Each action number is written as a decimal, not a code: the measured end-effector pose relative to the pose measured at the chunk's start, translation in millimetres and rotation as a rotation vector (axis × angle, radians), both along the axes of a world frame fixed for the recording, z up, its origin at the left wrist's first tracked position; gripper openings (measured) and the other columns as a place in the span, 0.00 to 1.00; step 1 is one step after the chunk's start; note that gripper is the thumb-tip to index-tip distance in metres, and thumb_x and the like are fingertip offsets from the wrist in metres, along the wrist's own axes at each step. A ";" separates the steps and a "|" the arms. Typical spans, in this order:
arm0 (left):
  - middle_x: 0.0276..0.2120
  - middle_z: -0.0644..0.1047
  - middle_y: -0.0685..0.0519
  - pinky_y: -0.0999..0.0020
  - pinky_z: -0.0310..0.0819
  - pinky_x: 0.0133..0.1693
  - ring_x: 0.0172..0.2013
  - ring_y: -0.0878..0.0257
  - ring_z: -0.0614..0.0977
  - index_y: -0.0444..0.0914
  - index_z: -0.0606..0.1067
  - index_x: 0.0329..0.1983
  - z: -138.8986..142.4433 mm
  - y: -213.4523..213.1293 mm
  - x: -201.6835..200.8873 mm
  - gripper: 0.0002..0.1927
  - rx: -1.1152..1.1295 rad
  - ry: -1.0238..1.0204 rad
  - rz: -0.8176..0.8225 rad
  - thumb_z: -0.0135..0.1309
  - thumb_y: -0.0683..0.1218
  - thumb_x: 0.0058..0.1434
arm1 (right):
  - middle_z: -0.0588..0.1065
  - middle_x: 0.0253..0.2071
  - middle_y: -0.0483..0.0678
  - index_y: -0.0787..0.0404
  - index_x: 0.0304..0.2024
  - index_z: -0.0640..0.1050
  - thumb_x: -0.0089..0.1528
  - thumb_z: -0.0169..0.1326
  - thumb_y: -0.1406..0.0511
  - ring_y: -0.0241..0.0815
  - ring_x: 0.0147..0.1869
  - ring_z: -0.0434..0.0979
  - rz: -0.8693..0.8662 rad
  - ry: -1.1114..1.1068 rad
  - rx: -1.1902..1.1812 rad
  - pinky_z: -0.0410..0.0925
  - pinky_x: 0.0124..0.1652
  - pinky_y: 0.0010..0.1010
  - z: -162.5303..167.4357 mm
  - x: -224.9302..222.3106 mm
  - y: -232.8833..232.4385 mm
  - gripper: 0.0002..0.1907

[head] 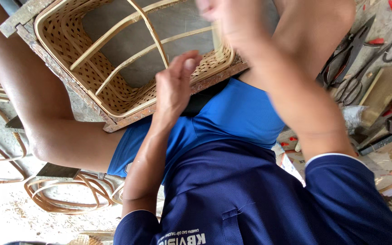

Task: The person sits on the floor and assembles a rectangular woven basket using a wooden mold. They insert thin bamboo strips into the mold, apply glue to the joints, and use a wooden mallet to tap the strips into place. The person also uses pliers to trim excess material and a knife to cut strips to length.

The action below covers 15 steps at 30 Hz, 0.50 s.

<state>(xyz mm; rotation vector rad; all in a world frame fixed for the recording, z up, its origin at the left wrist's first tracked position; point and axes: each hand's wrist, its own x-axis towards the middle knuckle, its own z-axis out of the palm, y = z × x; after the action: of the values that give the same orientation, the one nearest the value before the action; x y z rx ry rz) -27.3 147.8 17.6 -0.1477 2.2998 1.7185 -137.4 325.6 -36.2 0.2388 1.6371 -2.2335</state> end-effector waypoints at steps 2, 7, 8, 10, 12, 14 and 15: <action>0.40 0.85 0.47 0.62 0.80 0.30 0.24 0.57 0.84 0.37 0.76 0.56 -1.5 6.7 2.2 0.17 -0.090 -0.236 -0.062 0.46 0.50 0.73 | 0.71 0.25 0.43 0.61 0.34 0.74 0.75 0.48 0.64 0.30 0.24 0.64 -0.013 0.020 -0.020 0.56 0.26 0.26 -10.2 8.3 -26.8 0.13; 0.28 0.80 0.38 0.51 0.76 0.33 0.29 0.43 0.84 0.37 0.77 0.55 -17.2 12.6 14.6 0.13 -0.351 -0.014 -0.143 0.50 0.49 0.74 | 0.70 0.28 0.43 0.64 0.37 0.73 0.78 0.46 0.60 0.29 0.29 0.68 -0.031 0.095 -0.009 0.60 0.27 0.23 -20.9 29.1 -45.5 0.17; 0.27 0.80 0.38 0.50 0.76 0.32 0.29 0.43 0.83 0.37 0.76 0.54 -21.9 13.3 16.8 0.13 -0.369 -0.007 -0.145 0.51 0.49 0.73 | 0.70 0.28 0.44 0.63 0.37 0.72 0.78 0.46 0.60 0.29 0.29 0.68 -0.029 0.099 -0.022 0.60 0.27 0.23 -21.2 33.1 -45.0 0.17; 0.24 0.79 0.38 0.49 0.75 0.29 0.26 0.42 0.82 0.37 0.77 0.51 -31.5 16.5 20.5 0.12 -0.405 0.034 -0.112 0.54 0.49 0.70 | 0.69 0.27 0.43 0.63 0.37 0.71 0.77 0.45 0.59 0.29 0.27 0.67 -0.032 0.174 -0.031 0.60 0.25 0.23 -19.9 37.4 -44.9 0.17; 0.22 0.78 0.39 0.48 0.74 0.26 0.23 0.42 0.81 0.38 0.76 0.45 -39.9 20.5 23.1 0.11 -0.457 0.049 -0.098 0.55 0.50 0.69 | 0.70 0.28 0.44 0.63 0.39 0.71 0.78 0.45 0.59 0.29 0.27 0.69 -0.022 0.240 0.018 0.63 0.25 0.23 -15.8 36.2 -46.7 0.16; 0.20 0.76 0.40 0.47 0.73 0.26 0.22 0.42 0.81 0.38 0.73 0.39 -46.3 25.0 24.4 0.11 -0.519 0.045 -0.103 0.56 0.50 0.70 | 0.72 0.33 0.45 0.65 0.43 0.72 0.79 0.45 0.60 0.31 0.31 0.73 0.002 0.309 0.133 0.67 0.28 0.25 -10.8 28.7 -47.6 0.15; 0.19 0.76 0.40 0.46 0.73 0.25 0.21 0.41 0.80 0.38 0.73 0.39 -48.8 26.5 24.7 0.10 -0.525 0.067 -0.084 0.55 0.49 0.70 | 0.73 0.35 0.46 0.65 0.44 0.72 0.79 0.45 0.60 0.32 0.32 0.75 0.007 0.384 0.209 0.69 0.28 0.25 -10.0 21.6 -48.9 0.14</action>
<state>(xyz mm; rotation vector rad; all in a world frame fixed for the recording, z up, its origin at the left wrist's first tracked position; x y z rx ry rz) -2.6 174.3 -31.1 -0.0908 2.7128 1.0609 -115.8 276.7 -46.2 -0.1557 2.0659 -2.2010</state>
